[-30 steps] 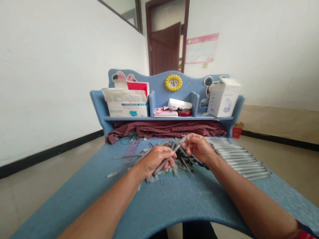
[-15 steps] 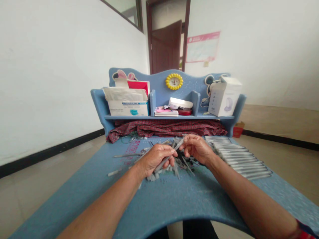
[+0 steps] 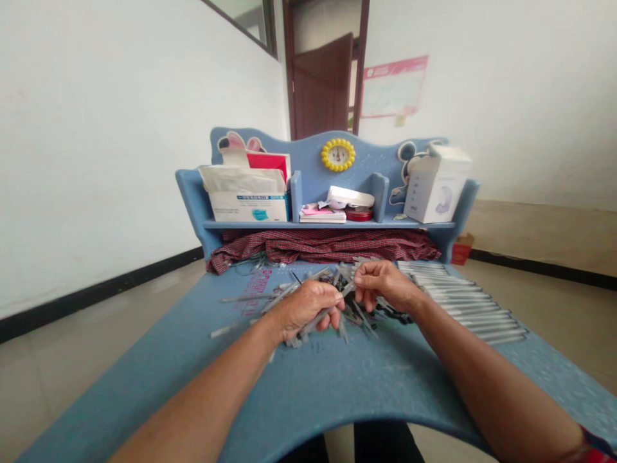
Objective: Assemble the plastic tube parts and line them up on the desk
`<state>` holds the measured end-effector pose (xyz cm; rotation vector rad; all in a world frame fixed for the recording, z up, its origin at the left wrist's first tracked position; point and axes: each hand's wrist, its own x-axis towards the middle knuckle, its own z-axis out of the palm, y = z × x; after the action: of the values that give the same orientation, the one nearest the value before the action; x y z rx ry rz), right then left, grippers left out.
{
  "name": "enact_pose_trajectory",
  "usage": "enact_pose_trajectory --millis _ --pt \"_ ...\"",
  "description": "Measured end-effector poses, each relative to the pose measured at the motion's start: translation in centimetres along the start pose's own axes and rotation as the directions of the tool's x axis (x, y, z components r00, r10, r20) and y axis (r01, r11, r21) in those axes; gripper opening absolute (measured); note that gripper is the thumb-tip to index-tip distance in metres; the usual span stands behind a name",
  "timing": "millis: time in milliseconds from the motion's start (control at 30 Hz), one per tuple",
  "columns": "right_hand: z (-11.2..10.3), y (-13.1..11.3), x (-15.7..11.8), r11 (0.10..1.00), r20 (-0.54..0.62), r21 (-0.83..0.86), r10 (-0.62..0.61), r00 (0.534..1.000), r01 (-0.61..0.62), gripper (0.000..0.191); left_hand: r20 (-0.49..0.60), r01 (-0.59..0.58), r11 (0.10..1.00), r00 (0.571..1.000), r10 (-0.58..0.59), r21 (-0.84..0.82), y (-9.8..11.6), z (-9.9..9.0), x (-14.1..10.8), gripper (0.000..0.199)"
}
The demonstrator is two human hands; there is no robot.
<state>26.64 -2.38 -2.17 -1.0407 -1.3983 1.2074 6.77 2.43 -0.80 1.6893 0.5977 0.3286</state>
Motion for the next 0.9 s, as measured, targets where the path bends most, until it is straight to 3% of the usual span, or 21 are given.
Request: enact_pose_trajectory --millis 200,433,900 --pt "-0.5 0.1 -0.2 0.997 0.078 -0.069 0.034 0.996 -0.029 0.033 -0.002 -0.009 0.998 1.0 0.009 0.069 -0.1 0.0 -0.1 0.025" --pt "0.2 0.2 0.0 0.999 0.042 -0.006 -0.049 0.998 0.049 0.032 -0.064 -0.024 0.996 0.998 0.03 0.09 0.6 0.2 -0.2 0.023" --pt "1.0 0.3 0.4 0.999 0.034 0.021 -0.047 0.998 0.047 0.033 -0.087 -0.023 0.989 0.996 0.036 0.149 1.1 -0.3 -0.3 0.024"
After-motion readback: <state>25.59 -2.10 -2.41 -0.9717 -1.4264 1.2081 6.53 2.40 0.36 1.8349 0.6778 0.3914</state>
